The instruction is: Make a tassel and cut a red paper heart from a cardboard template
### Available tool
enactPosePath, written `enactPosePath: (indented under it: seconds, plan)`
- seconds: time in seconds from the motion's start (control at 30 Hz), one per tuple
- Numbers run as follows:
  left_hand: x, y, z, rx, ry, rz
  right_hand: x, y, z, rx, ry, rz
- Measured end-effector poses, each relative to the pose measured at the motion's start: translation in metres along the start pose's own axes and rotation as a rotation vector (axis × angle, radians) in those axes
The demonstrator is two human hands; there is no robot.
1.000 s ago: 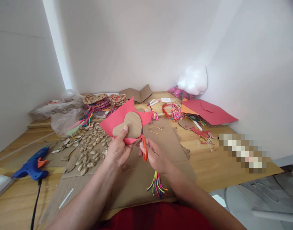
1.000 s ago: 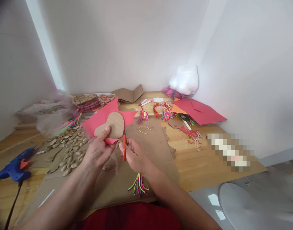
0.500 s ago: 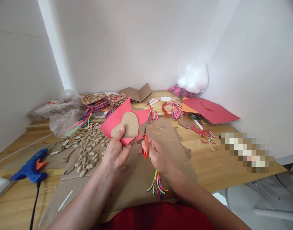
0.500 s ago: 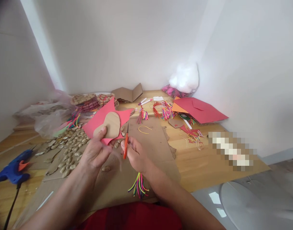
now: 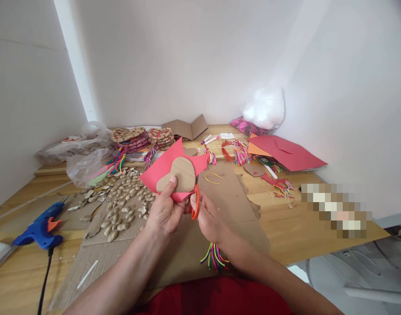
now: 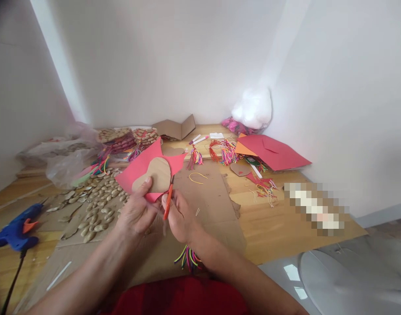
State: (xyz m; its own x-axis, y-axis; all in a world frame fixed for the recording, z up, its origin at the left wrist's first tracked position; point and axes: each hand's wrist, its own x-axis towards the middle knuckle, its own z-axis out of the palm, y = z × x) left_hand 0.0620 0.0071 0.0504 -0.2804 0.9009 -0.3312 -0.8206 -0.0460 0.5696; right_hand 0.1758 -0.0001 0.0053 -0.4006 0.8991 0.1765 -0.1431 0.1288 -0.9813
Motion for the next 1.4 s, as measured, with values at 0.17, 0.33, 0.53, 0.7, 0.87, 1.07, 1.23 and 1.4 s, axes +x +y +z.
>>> enactPosePath:
  seconds: [0.17, 0.33, 0.53, 0.7, 0.87, 1.07, 1.23, 1.4]
  plan:
    - [0.003, 0.001, -0.002, -0.012, -0.023, 0.022, -0.002, -0.003, 0.002, 0.146, -0.051, 0.002]
    - [0.002, 0.003, -0.001, -0.011, 0.005, 0.027, -0.002, -0.009, 0.002, 0.092, -0.05, 0.004]
    - [0.0, 0.004, 0.002, -0.032, 0.039, 0.035, -0.005, -0.01, 0.002, 0.037, -0.064, 0.024]
    - [0.002, 0.003, -0.001, -0.04, 0.014, 0.054, -0.008, -0.007, 0.0, -0.021, -0.059, 0.037]
    - [0.003, 0.003, -0.002, -0.041, 0.009, 0.049, -0.008, -0.004, -0.004, -0.051, -0.04, 0.042]
    - [0.004, 0.003, -0.002, -0.024, 0.043, 0.057, -0.007, -0.007, -0.009, -0.1, -0.026, 0.087]
    - [0.005, 0.002, -0.004, -0.038, 0.044, 0.058, -0.006, -0.013, -0.01, -0.087, -0.027, 0.102]
    - [0.003, 0.003, -0.003, -0.053, 0.043, 0.057, -0.005, -0.016, -0.012, -0.084, -0.032, 0.101]
